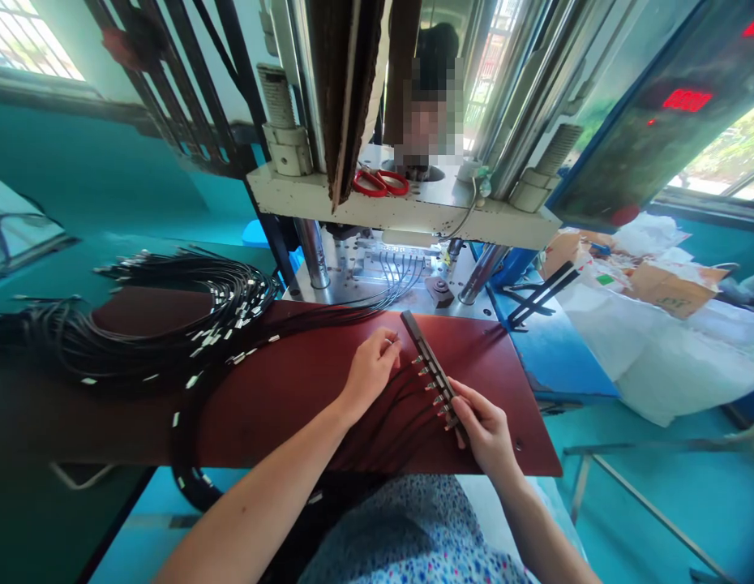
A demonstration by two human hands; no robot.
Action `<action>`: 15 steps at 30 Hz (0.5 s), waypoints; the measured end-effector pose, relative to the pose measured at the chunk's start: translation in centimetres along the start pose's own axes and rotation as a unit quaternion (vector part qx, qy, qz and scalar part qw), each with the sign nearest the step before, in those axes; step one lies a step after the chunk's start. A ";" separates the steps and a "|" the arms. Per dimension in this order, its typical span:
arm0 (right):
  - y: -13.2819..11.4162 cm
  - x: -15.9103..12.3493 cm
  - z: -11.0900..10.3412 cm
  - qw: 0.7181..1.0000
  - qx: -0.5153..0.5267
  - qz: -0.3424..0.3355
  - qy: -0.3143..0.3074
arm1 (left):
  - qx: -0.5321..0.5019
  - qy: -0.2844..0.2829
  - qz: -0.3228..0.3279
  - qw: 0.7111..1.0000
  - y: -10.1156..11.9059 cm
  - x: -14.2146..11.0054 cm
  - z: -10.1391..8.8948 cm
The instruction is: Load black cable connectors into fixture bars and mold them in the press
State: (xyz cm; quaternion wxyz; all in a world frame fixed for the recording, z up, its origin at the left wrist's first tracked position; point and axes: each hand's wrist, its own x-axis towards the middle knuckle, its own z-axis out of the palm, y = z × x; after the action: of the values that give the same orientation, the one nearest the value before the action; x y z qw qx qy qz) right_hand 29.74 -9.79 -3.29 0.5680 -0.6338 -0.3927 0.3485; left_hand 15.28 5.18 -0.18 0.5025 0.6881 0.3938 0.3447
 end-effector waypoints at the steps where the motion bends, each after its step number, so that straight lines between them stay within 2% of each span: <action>1: 0.0 0.0 0.0 1.000 0.003 -0.001 0.000 | 0.005 -0.002 0.003 1.000 -0.1 0.0 -0.2; 3: -0.1 0.0 -0.1 1.000 0.005 -0.001 -0.003 | 0.011 -0.016 0.007 1.000 -0.1 0.0 -0.3; 6: -0.1 -0.1 -0.2 1.000 0.013 -0.003 -0.013 | -0.017 -0.079 -0.010 0.997 0.1 0.0 -0.3; 12: 0.0 -0.2 -0.3 0.999 0.021 -0.003 -0.030 | -0.140 -0.181 -0.176 0.957 0.8 0.1 0.0; 15: 0.0 -0.2 -0.3 0.999 0.024 -0.002 -0.033 | -0.171 -0.206 -0.196 0.944 0.6 0.1 0.0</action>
State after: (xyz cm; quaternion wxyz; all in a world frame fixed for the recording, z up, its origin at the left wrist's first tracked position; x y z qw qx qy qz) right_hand 29.96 -10.09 -3.23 0.5704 -0.6078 -0.4035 0.3773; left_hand 15.45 5.15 0.44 0.7401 0.5574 0.3438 0.1527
